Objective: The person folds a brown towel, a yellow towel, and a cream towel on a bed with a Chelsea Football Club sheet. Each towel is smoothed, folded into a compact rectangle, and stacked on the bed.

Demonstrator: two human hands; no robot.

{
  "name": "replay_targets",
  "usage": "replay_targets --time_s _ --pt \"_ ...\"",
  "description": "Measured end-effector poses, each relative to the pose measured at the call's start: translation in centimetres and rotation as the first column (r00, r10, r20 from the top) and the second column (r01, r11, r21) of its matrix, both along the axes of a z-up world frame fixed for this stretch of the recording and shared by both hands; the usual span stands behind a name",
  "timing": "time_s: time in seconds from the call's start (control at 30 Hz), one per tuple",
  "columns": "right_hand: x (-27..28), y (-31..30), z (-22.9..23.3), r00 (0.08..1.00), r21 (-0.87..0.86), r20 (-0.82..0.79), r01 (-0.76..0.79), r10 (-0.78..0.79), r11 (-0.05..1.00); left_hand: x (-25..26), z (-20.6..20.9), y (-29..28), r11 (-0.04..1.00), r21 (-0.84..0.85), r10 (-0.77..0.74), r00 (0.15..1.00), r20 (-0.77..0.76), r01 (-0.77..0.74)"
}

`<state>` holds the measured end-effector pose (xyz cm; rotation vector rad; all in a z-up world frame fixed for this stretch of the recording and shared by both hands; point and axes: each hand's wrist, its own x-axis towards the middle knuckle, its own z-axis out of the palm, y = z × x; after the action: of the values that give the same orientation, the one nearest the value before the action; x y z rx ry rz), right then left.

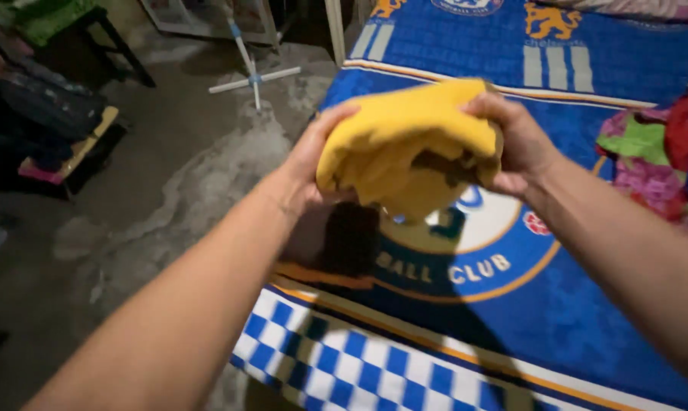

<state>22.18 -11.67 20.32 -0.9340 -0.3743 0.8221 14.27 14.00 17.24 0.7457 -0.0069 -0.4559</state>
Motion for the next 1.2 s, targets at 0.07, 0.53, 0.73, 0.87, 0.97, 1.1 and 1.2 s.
replay_targets --time_s 0.07,0.53,0.73,0.87,0.97,1.1,1.2 --pt "1.7 4.3 1.8 0.997 0.031 0.075 0.019 -0.021 0.999 3.0 2.4 4.6 0.986 0.154 0.050 0.992 0.119 -0.068" --pt "-4.3 13.5 -15.6 0.899 -0.658 -0.355 -0.045 -0.257 0.751 -2.3 -14.0 17.0 0.802 0.556 0.040 0.909 -0.414 0.218" --pt "-4.0 12.7 -16.7 0.868 -0.780 -0.370 -0.096 -0.331 0.619 -1.6 -15.6 18.8 0.567 0.707 -0.001 0.859 -0.512 0.423" --pt "-0.4 14.1 -14.9 0.937 -0.861 -0.137 0.047 -0.320 0.506 2.4 -15.2 20.6 0.538 0.792 0.068 0.921 -0.383 0.289" --pt "2.7 15.0 -14.6 0.921 -0.805 -0.115 0.133 -0.371 0.578 6.8 -15.6 20.0 0.817 0.576 0.168 0.942 -0.292 0.033" --pt "6.5 16.0 -15.0 0.859 -0.807 -0.099 0.226 -0.502 0.546 11.8 -15.5 18.3 0.694 0.697 0.402 0.900 -0.168 -0.180" --pt "8.3 16.2 -15.2 0.768 -0.725 -0.209 0.294 -0.606 0.623 14.5 -14.4 17.9 0.869 0.486 0.275 0.906 -0.322 -0.091"
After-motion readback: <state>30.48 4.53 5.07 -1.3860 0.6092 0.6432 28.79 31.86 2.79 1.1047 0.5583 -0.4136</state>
